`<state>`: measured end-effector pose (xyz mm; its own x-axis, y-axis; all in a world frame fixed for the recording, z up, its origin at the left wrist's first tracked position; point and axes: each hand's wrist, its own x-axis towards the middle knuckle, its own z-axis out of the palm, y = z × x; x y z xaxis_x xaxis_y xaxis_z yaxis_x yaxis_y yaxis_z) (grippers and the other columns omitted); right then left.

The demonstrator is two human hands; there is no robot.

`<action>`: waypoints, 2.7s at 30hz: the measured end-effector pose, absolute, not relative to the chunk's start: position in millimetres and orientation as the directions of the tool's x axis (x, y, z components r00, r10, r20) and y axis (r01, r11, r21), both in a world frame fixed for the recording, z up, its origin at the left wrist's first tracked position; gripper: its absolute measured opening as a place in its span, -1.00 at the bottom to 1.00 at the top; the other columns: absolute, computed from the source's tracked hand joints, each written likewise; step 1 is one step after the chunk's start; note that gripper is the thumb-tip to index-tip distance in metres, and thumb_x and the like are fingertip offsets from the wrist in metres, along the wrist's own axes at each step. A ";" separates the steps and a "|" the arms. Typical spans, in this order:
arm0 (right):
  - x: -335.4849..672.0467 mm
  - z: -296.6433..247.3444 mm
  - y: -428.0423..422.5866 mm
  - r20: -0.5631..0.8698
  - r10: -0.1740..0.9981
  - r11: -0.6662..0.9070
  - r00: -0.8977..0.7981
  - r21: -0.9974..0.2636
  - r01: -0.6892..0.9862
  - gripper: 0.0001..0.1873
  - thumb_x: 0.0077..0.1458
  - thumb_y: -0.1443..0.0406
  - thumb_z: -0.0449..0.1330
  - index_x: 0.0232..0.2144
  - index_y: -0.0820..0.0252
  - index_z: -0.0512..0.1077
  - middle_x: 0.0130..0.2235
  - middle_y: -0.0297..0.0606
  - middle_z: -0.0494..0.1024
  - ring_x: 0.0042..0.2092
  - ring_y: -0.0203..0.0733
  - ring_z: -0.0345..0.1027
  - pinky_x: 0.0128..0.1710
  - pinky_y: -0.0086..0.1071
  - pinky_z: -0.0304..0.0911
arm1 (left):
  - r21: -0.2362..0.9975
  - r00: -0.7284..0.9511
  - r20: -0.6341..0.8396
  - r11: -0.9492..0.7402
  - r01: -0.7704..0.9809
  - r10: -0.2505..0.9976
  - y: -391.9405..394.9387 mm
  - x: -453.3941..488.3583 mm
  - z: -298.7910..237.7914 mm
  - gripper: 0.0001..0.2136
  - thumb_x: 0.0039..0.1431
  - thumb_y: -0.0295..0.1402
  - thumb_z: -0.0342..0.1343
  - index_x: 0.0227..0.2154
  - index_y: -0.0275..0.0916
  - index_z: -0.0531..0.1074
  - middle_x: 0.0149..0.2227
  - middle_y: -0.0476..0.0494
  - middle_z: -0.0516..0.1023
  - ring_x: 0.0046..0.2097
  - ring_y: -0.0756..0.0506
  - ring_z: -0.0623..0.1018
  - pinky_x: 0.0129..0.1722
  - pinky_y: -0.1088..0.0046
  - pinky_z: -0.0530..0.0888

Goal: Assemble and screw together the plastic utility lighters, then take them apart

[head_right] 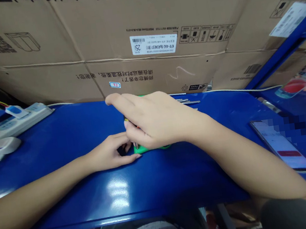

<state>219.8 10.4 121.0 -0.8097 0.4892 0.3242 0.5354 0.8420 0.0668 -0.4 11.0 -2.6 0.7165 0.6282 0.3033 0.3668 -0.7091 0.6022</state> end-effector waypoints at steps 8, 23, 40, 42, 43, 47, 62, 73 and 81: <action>219.4 123.8 10.0 0.302 0.527 0.816 -0.794 0.083 0.573 -0.57 0.37 0.18 -0.12 0.13 0.26 0.31 -0.09 -0.11 0.62 -0.23 -0.13 0.48 -0.36 -0.38 0.10 | 0.603 0.721 0.285 -0.703 0.377 0.632 10.1 -0.5 -0.6 -0.81 0.18 -0.24 0.24 -0.26 -0.24 0.43 -0.43 0.03 0.41 -0.43 0.02 0.39 -0.42 0.53 0.35; 221.1 123.9 9.5 0.305 0.489 0.846 -0.817 0.064 0.530 -0.56 0.37 0.16 -0.09 0.15 0.28 0.27 -0.05 -0.08 0.60 -0.20 -0.13 0.48 -0.34 -0.36 0.16 | 0.598 0.718 0.298 -0.709 0.374 0.630 10.3 0.0 -0.8 -0.80 0.18 -0.23 0.25 -0.27 -0.24 0.43 -0.45 0.04 0.40 -0.45 0.02 0.39 -0.44 0.53 0.34; 219.4 122.1 8.3 0.322 0.481 0.848 -0.815 0.063 0.525 -0.62 0.32 0.14 -0.03 0.01 0.26 0.35 -0.20 -0.19 0.64 -0.35 -0.18 0.44 -0.43 -0.39 0.04 | 0.574 0.719 0.329 -0.734 0.362 0.612 11.2 -0.6 -3.3 -0.82 0.16 -0.29 0.27 -0.29 -0.23 0.40 -0.43 0.04 0.43 -0.43 0.03 0.42 -0.42 0.53 0.35; 219.5 121.5 9.5 0.335 0.471 0.852 -0.816 0.067 0.519 -0.61 0.34 0.06 -0.04 -0.11 0.22 0.39 -0.27 -0.22 0.63 -0.40 -0.21 0.41 -0.45 -0.39 0.01 | 0.571 0.717 0.339 -0.739 0.358 0.609 11.3 -0.9 -4.0 -0.82 0.16 -0.29 0.27 -0.30 -0.23 0.40 -0.44 0.05 0.43 -0.44 0.03 0.41 -0.43 0.54 0.34; 220.0 121.7 9.9 0.342 0.464 0.856 -0.817 0.064 0.513 -0.61 0.35 0.04 -0.04 -0.15 0.21 0.41 -0.30 -0.25 0.63 -0.42 -0.23 0.39 -0.45 -0.40 -0.01 | 0.571 0.717 0.341 -0.740 0.356 0.608 11.3 -1.1 -4.1 -0.82 0.17 -0.28 0.27 -0.30 -0.23 0.40 -0.45 0.05 0.42 -0.44 0.03 0.41 -0.43 0.54 0.34; 226.1 129.9 9.2 0.378 0.467 0.857 -0.800 0.031 0.515 -0.72 0.32 0.14 0.00 -0.19 0.17 0.42 -0.36 -0.31 0.60 -0.44 -0.26 0.35 -0.46 -0.39 -0.06 | 0.584 0.728 0.311 -0.727 0.360 0.610 10.2 -1.3 -1.7 -0.80 0.18 -0.24 0.25 -0.25 -0.23 0.43 -0.42 0.02 0.44 -0.41 0.01 0.42 -0.40 0.52 0.37; 253.0 146.7 16.3 0.039 0.741 0.666 -0.670 0.084 0.741 -0.64 0.21 0.10 0.09 -0.53 0.15 0.42 -0.58 -0.30 0.40 -0.59 -0.33 0.04 -0.48 -0.32 -0.19 | 0.491 0.727 0.283 -0.746 0.450 0.625 7.8 -2.2 6.3 -0.87 0.32 -0.35 0.05 -0.15 -0.23 0.44 -0.34 -0.06 0.52 -0.33 -0.02 0.49 -0.29 0.46 0.43; 246.1 144.1 16.8 -0.054 0.758 0.651 -0.651 0.143 0.746 -0.67 0.21 0.12 0.04 -0.43 0.15 0.48 -0.51 -0.26 0.47 -0.59 -0.31 0.07 -0.50 -0.34 -0.16 | 0.017 0.812 0.229 -0.836 0.549 0.537 5.5 2.4 13.0 -0.83 0.39 -0.35 -0.11 -0.25 -0.22 0.36 -0.27 -0.12 0.46 -0.26 -0.12 0.42 -0.28 0.34 0.37; 247.1 145.4 15.7 -0.058 0.753 0.656 -0.655 0.137 0.742 -0.67 0.22 0.12 0.03 -0.44 0.15 0.45 -0.50 -0.28 0.47 -0.60 -0.33 0.04 -0.52 -0.35 -0.16 | 0.190 0.698 0.297 -0.757 0.625 0.651 10.3 0.5 11.8 -0.74 0.44 -0.29 -0.16 -0.32 -0.23 0.36 -0.31 -0.10 0.47 -0.30 -0.08 0.45 -0.30 0.40 0.37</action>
